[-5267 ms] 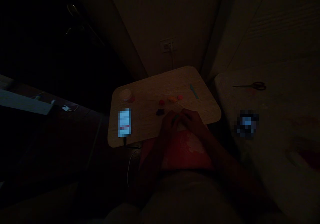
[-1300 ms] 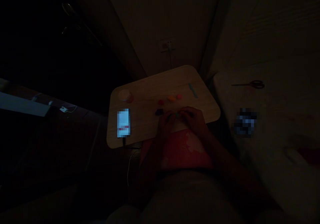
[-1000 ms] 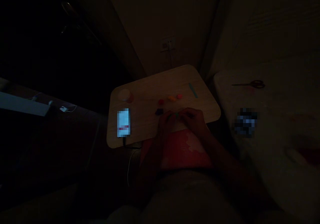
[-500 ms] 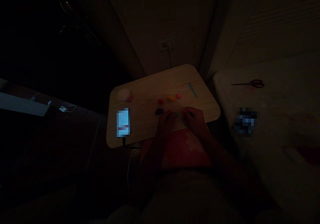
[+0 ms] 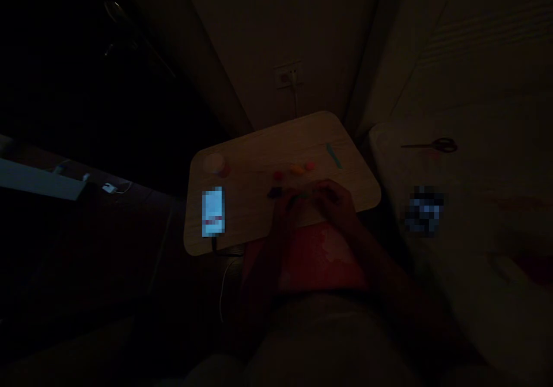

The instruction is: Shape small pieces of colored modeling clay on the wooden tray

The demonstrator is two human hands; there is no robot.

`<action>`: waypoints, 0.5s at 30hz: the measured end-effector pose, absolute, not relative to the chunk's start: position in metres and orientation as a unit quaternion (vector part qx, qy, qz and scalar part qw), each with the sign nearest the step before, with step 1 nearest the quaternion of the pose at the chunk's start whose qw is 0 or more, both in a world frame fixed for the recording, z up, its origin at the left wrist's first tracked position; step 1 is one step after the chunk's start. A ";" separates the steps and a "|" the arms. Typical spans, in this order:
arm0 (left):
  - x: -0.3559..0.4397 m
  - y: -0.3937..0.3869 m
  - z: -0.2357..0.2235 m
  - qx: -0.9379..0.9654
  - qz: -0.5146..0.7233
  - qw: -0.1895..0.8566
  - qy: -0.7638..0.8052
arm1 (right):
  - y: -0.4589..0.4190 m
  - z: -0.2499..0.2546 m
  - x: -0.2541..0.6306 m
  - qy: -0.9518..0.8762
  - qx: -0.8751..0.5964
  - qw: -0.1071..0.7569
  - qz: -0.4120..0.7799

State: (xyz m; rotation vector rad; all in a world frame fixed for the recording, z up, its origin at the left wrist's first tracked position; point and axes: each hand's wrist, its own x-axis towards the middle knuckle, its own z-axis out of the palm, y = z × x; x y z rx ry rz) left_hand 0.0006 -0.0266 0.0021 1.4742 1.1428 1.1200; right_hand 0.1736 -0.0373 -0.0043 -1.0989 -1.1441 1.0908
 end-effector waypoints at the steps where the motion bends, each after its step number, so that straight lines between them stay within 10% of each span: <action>1: 0.001 -0.026 0.001 0.606 0.455 0.459 0.463 | -0.037 -0.005 0.174 -0.492 -0.466 0.574 0.460; 15: 0.005 -0.030 -0.004 0.592 0.439 0.454 0.500 | -0.039 -0.004 0.176 -0.514 -0.485 0.559 0.433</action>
